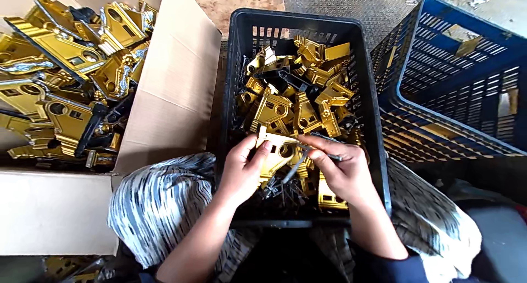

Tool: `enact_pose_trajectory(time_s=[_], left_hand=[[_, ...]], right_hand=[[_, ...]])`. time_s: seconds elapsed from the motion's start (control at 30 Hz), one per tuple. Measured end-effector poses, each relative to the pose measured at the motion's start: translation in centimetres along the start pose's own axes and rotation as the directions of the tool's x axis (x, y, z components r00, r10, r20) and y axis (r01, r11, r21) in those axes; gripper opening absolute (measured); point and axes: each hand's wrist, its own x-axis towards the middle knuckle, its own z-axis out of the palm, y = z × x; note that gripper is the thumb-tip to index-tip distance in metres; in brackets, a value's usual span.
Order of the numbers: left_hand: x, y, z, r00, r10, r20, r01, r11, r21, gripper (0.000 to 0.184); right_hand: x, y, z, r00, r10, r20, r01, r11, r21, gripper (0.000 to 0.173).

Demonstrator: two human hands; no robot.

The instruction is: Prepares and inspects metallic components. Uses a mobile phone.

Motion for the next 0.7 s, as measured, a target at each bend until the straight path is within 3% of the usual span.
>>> enact_pose_trajectory(time_s=[0.1,0.17,0.3,0.43,0.6,0.7], left_hand=[[0.1,-0.1,0.1,0.998,0.015,-0.063,-0.007,0.992,0.125,0.018],[0.1,-0.3,0.0,0.996,0.043,-0.084,-0.027,0.983,0.183,0.017],[0.1,-0.4,-0.2,0.995,-0.006,0.095,0.01,0.999,-0.033,0.02],[-0.1,-0.4,0.1,0.974,-0.009,0.225,0.041,0.99,-0.136,0.019],[-0.3,-0.5,0.6,0.991,-0.009,0.136,0.009,1.0,0.001,0.028],[-0.2,-0.6,0.6,0.999,0.016,0.052,-0.015,1.0,-0.023,0.028]], right_hand=[[-0.4,-0.4,-0.4,0.987,0.152,0.047,-0.15,0.988,-0.034,0.038],[-0.9,-0.2,-0.6,0.99,0.127,0.054,-0.127,0.992,-0.018,0.03],[-0.6,0.5,-0.2,0.998,-0.053,0.025,0.053,0.999,-0.001,0.026],[-0.1,1.3,0.8,0.994,-0.062,0.089,0.07,0.993,-0.093,0.026],[-0.9,1.6,2.4,0.991,-0.118,0.066,0.133,0.933,-0.335,0.029],[-1.5,1.2,2.2,0.997,-0.03,0.064,0.045,0.971,-0.234,0.039]])
